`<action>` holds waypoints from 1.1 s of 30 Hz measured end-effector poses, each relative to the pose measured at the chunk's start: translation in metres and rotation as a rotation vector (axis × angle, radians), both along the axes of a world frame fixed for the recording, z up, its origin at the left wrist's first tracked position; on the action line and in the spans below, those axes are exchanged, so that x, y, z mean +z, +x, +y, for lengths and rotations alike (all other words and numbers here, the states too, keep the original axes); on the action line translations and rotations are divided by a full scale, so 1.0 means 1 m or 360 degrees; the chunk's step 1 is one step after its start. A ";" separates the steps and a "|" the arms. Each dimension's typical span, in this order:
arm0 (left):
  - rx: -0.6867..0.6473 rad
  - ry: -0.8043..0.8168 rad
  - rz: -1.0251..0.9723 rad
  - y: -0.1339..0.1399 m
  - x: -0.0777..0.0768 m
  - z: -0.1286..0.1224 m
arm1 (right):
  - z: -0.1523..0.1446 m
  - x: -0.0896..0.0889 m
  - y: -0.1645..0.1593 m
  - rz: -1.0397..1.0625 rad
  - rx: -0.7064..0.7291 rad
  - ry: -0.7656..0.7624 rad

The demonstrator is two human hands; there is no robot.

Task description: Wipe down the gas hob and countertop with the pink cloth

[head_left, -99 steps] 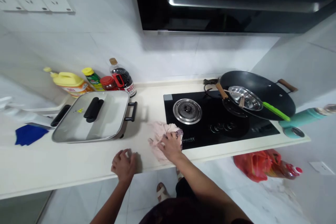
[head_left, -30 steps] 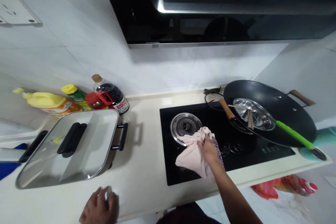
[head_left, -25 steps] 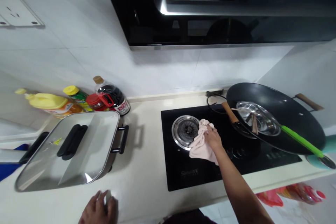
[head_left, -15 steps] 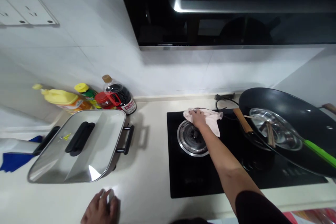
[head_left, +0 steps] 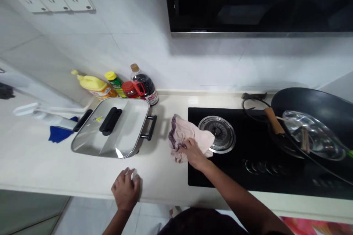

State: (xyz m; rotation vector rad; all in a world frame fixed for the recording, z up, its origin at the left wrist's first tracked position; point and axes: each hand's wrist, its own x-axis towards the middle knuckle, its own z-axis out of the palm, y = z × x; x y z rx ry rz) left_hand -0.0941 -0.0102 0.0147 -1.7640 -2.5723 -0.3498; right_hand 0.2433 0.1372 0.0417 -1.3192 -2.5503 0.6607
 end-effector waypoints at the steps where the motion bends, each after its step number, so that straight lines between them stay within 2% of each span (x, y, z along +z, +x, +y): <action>1: -0.0008 0.0021 -0.0001 0.001 0.000 0.000 | -0.021 -0.002 0.000 0.0042 -0.0023 0.0013; 4: -0.0027 0.0048 -0.0030 0.001 0.000 0.000 | -0.071 -0.002 0.005 0.0130 -0.0003 -0.0019; 7: -0.0006 0.0045 -0.0088 0.000 0.002 0.001 | -0.095 0.009 0.017 0.0237 0.0031 -0.0147; 9: 0.0007 0.0069 -0.0155 0.005 0.005 0.003 | -0.101 0.013 0.029 0.0330 -0.0119 -0.0148; 11: -0.0099 0.0147 -0.0262 0.022 0.011 0.008 | -0.103 0.010 0.039 0.0379 -0.0356 -0.0055; 14: -0.0531 0.0207 -0.0426 0.076 0.028 0.023 | -0.111 -0.005 0.049 0.0432 -0.0540 0.0025; 16: -0.0773 0.0004 -0.0451 0.126 0.041 0.039 | -0.119 -0.016 0.054 0.0583 -0.0642 0.0050; 18: -0.0969 -0.0293 -0.0495 0.178 0.050 0.056 | -0.129 -0.026 0.065 0.0759 -0.0893 0.0200; 21: -0.1117 -0.0767 -0.0581 0.242 0.053 0.079 | -0.141 -0.039 0.097 0.0716 -0.1344 0.0561; 24: -0.1138 -0.0803 -0.0544 0.272 0.044 0.085 | -0.149 -0.057 0.131 0.0391 -0.1520 0.0783; 26: -0.1240 -0.0665 -0.0561 0.267 0.036 0.075 | -0.153 -0.070 0.144 0.0228 -0.1529 0.0825; 28: -0.1335 -0.0486 -0.0584 0.243 0.026 0.054 | -0.155 -0.080 0.146 0.0121 -0.1500 0.0833; 31: -0.1384 -0.0282 -0.0541 0.184 0.015 0.023 | -0.157 -0.083 0.139 -0.0003 -0.1475 0.0837; 33: -0.1295 -0.0250 -0.0465 0.143 0.012 0.016 | -0.157 -0.081 0.134 -0.0078 -0.1472 0.0827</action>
